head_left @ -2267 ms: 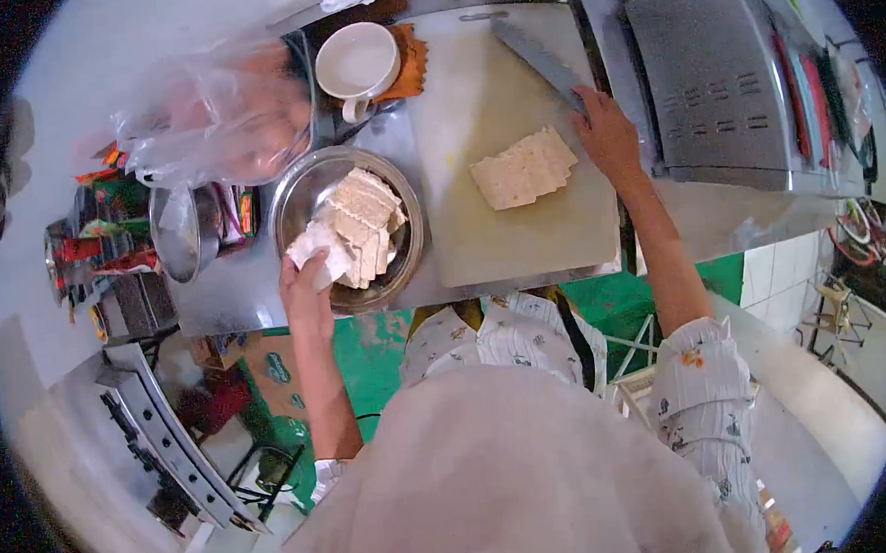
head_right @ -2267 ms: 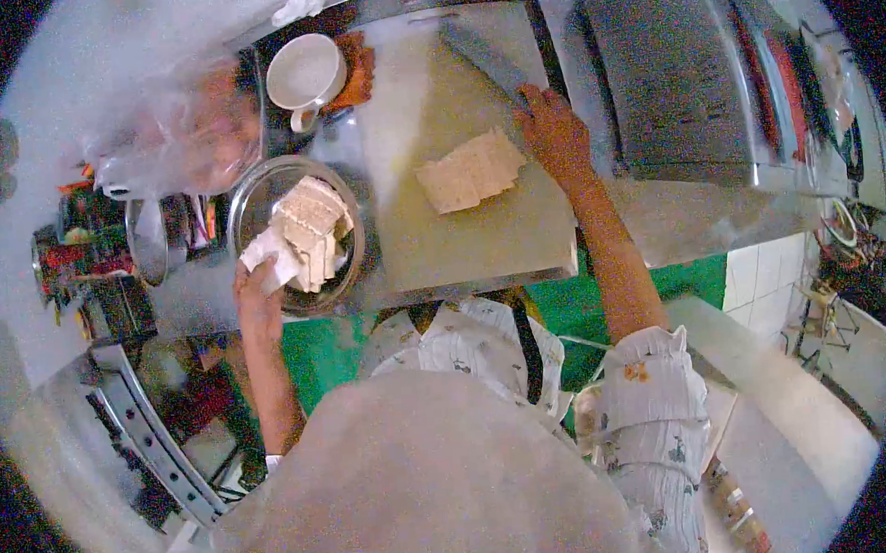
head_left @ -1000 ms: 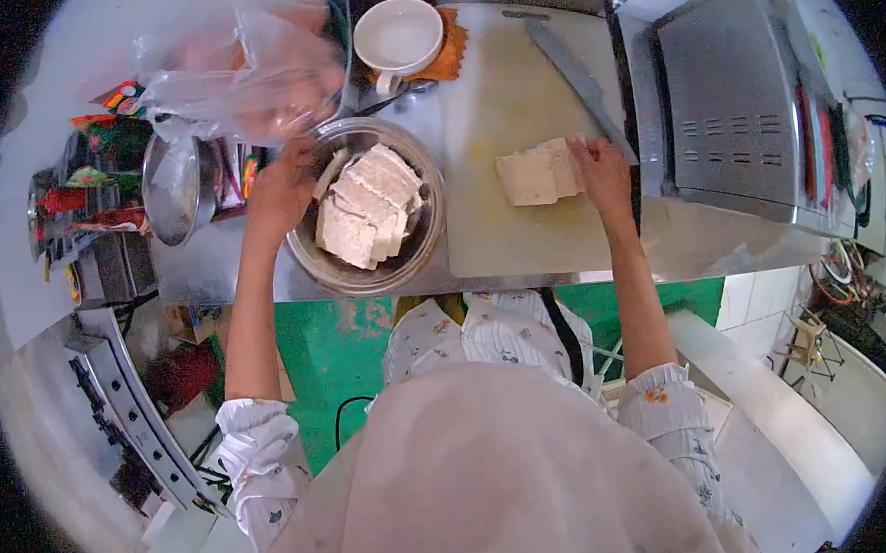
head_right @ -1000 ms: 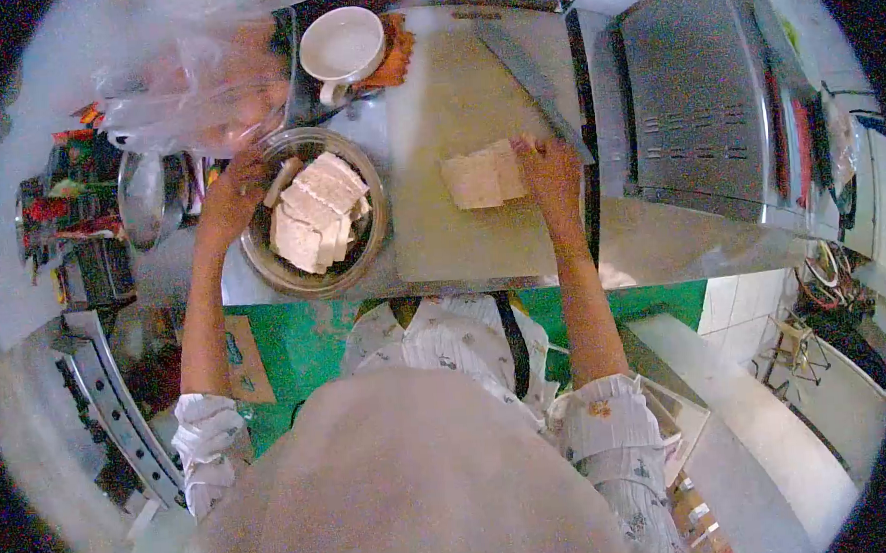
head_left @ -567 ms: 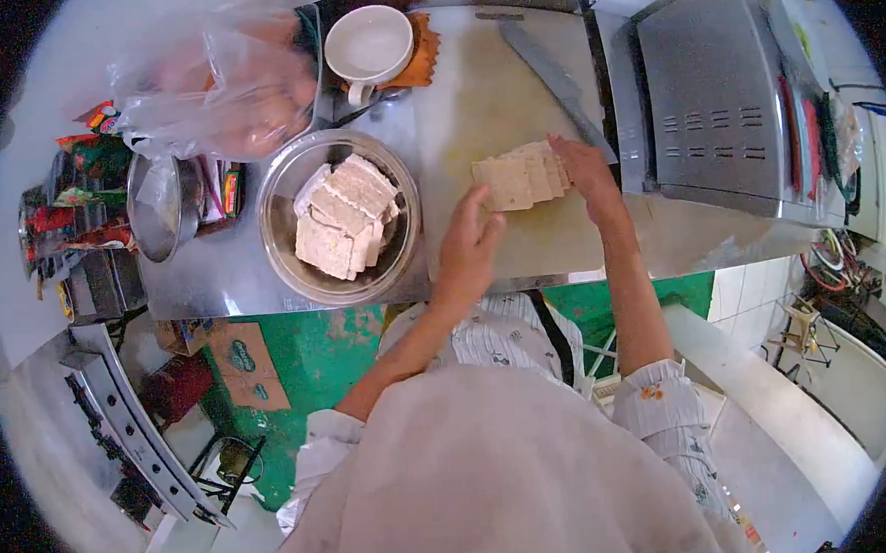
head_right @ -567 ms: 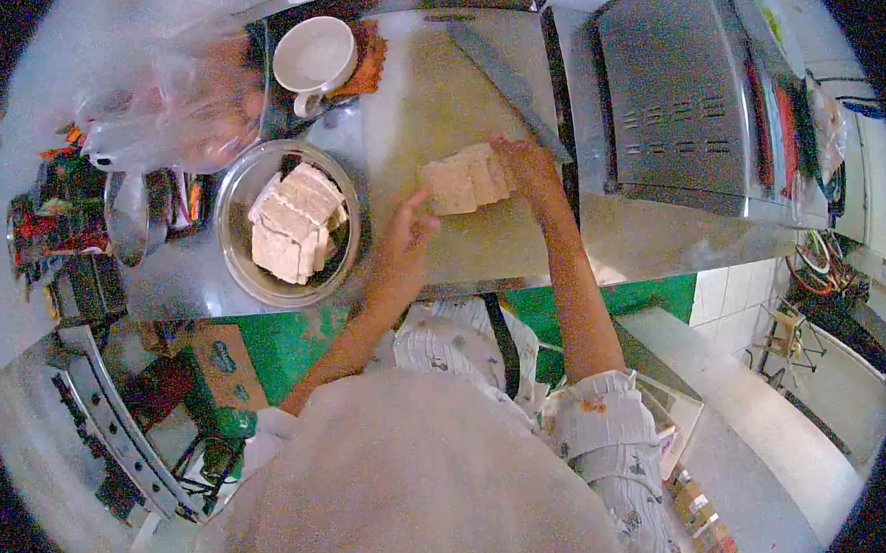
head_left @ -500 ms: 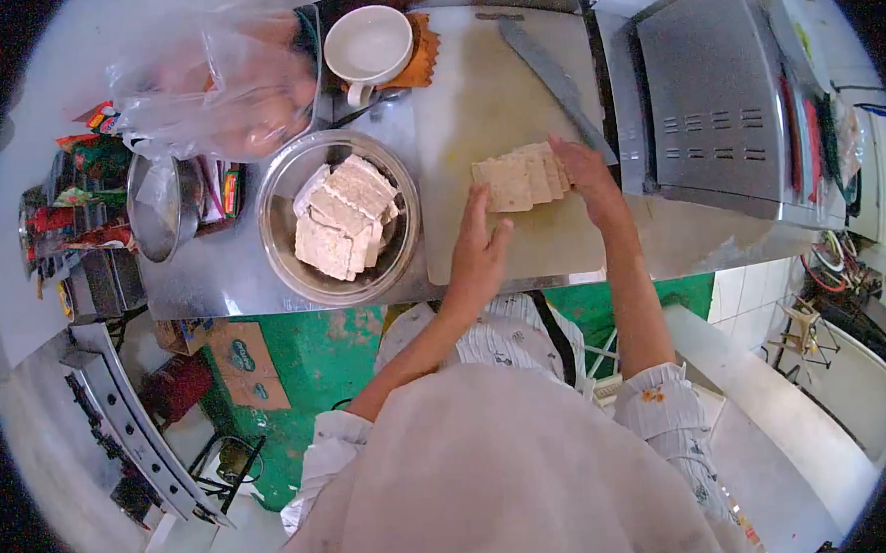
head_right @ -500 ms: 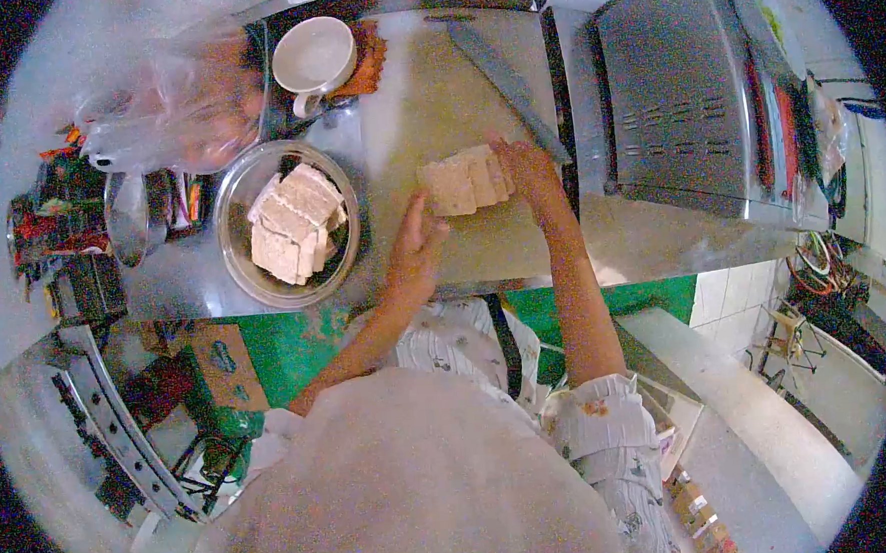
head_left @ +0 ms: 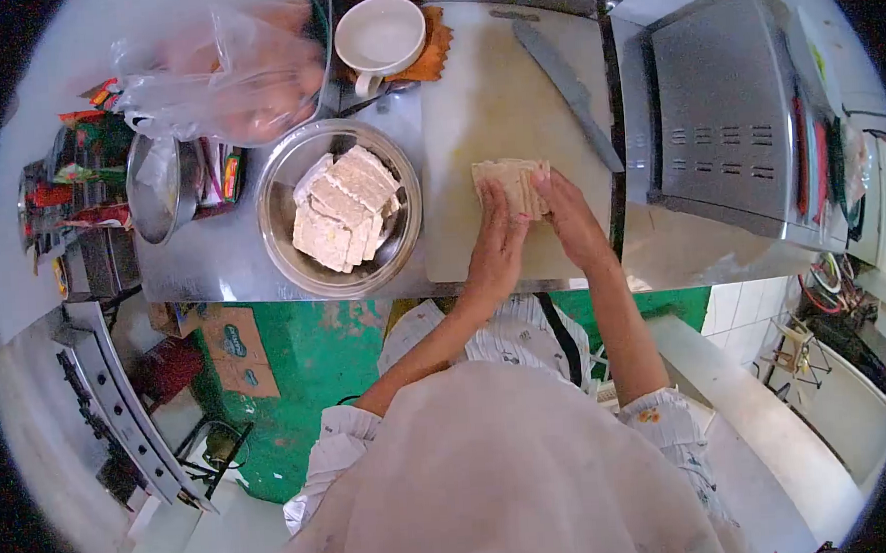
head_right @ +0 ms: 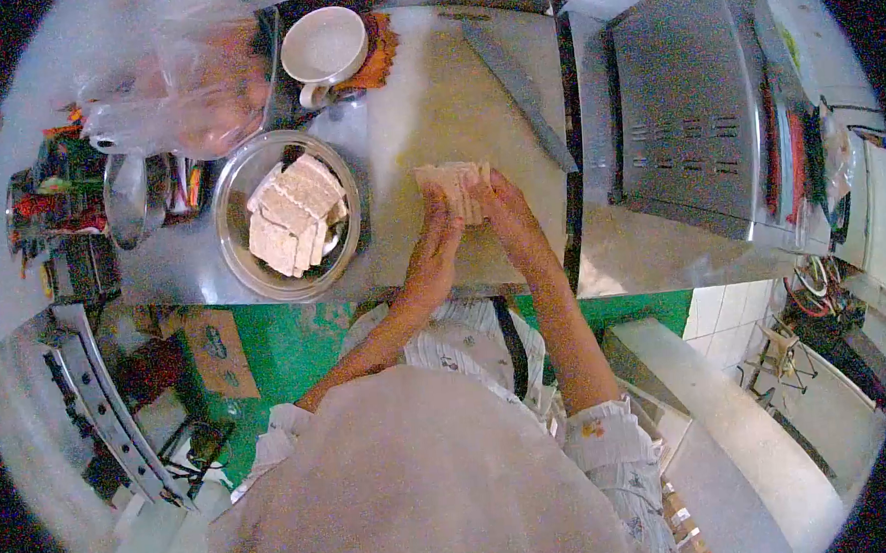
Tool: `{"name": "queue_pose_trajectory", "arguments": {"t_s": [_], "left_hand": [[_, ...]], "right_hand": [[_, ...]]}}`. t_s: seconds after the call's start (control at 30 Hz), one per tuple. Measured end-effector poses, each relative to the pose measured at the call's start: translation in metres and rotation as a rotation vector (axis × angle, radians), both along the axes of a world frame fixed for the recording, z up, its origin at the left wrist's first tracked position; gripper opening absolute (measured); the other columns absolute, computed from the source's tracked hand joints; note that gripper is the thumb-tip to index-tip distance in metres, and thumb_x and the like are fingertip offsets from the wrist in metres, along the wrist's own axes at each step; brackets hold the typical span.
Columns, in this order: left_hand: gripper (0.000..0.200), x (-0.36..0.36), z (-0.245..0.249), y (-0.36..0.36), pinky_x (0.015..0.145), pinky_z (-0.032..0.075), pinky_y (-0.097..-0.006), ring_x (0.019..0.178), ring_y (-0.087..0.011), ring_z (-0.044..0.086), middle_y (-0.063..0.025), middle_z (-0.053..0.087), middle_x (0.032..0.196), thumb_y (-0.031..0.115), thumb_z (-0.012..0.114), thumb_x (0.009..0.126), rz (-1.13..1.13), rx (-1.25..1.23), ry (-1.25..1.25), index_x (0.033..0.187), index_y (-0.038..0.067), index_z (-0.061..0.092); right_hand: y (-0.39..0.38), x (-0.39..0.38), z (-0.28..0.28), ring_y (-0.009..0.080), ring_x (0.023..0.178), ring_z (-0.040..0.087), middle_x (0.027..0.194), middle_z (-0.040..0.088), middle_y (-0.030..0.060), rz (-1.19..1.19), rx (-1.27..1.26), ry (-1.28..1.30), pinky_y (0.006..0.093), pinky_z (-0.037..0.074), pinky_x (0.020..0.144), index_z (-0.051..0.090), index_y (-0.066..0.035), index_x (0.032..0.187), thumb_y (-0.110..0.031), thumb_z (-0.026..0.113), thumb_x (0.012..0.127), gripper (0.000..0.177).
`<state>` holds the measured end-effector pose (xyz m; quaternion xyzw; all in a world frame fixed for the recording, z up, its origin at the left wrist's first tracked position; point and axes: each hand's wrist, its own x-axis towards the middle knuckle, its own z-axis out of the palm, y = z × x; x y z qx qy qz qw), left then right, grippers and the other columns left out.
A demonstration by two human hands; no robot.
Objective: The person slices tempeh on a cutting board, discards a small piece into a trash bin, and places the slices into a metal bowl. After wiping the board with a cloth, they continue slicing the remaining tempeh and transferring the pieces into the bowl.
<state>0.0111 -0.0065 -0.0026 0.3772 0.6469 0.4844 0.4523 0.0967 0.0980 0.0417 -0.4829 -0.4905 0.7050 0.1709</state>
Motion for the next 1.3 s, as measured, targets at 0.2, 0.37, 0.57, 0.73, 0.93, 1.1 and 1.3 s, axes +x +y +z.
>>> {"name": "queue_pose_trajectory", "arguments": {"t_s": [0.2, 0.37, 0.57, 0.73, 0.93, 1.1, 1.3], "left_hand": [[0.061, -0.002, -0.01, -0.005, 0.111, 0.002, -0.0374, 0.137, -0.0328, -0.002, -0.0213, -0.002, 0.147, 0.037, 0.022, 0.097, -0.113, 0.03, 0.051, 0.14, -0.003, 0.004], [0.058, -0.01, 0.009, -0.013, 0.111, 0.008, -0.0386, 0.136, -0.0345, 0.006, -0.0236, 0.007, 0.146, 0.034, 0.024, 0.097, -0.16, 0.083, 0.231, 0.14, -0.004, 0.012], [0.057, -0.048, 0.069, -0.023, 0.108, 0.018, -0.0421, 0.133, -0.0383, 0.019, -0.0248, 0.02, 0.143, 0.028, 0.039, 0.093, 0.007, 0.15, 0.491, 0.138, -0.002, 0.023], [0.043, -0.096, 0.097, -0.049, 0.104, 0.024, -0.0423, 0.124, -0.0365, 0.034, -0.0212, 0.036, 0.135, 0.024, 0.042, 0.091, 0.289, 0.26, 0.459, 0.127, 0.0, 0.043], [0.029, -0.175, 0.091, -0.105, 0.098, 0.033, -0.0349, 0.113, -0.0238, 0.045, -0.0133, 0.05, 0.118, 0.017, 0.044, 0.092, 0.771, 0.135, 0.386, 0.114, -0.001, 0.052], [0.035, -0.207, 0.089, -0.119, 0.093, 0.038, -0.0324, 0.107, -0.0187, 0.05, -0.0097, 0.054, 0.114, 0.025, 0.044, 0.094, 0.788, 0.078, 0.021, 0.118, 0.001, 0.049], [0.041, -0.22, 0.092, -0.117, 0.086, 0.044, -0.0287, 0.1, -0.0145, 0.055, -0.0075, 0.055, 0.112, 0.018, 0.057, 0.087, 0.513, -0.058, -0.563, 0.123, 0.003, 0.044]], "right_hand": [[-0.022, 0.001, -0.029, 0.0149, 0.109, 0.048, 0.116, 0.054, 0.0069, 0.033, 0.18, -0.117, 0.0291, 0.036, 0.094, 0.047, -0.001, 0.121, -0.031, 0.053, 0.09, 0.043], [-0.034, -0.002, -0.023, 0.0149, 0.102, 0.052, 0.11, 0.057, 0.0084, -0.058, 0.386, -0.204, 0.0279, 0.04, 0.088, 0.049, 0.001, 0.115, -0.017, 0.057, 0.086, 0.036], [-0.047, -0.041, 0.018, 0.0151, 0.085, 0.057, 0.096, 0.061, 0.0055, -0.258, 0.229, 0.038, 0.0286, 0.045, 0.075, 0.057, -0.002, 0.102, -0.019, 0.065, 0.079, 0.029], [-0.057, -0.091, 0.043, 0.0144, 0.085, 0.058, 0.097, 0.062, 0.0048, -0.188, 0.006, 0.24, 0.0274, 0.046, 0.076, 0.057, -0.003, 0.104, -0.019, 0.064, 0.08, 0.029], [-0.074, -0.154, 0.043, 0.0151, 0.084, 0.06, 0.098, 0.062, 0.0063, 0.061, -0.156, 0.32, 0.029, 0.048, 0.074, 0.056, -0.002, 0.106, -0.019, 0.064, 0.079, 0.033], [-0.102, -0.189, 0.033, 0.016, 0.079, 0.061, 0.096, 0.062, 0.0076, 0.113, -0.183, 0.284, 0.0293, 0.049, 0.071, 0.055, -0.001, 0.107, -0.013, 0.065, 0.075, 0.036], [-0.141, -0.205, 0.016, 0.0253, 0.09, 0.058, 0.097, 0.059, 0.0136, -0.034, 0.22, 0.165, 0.0335, 0.046, 0.081, 0.049, -0.001, 0.109, -0.016, 0.069, 0.071, 0.045]]}}
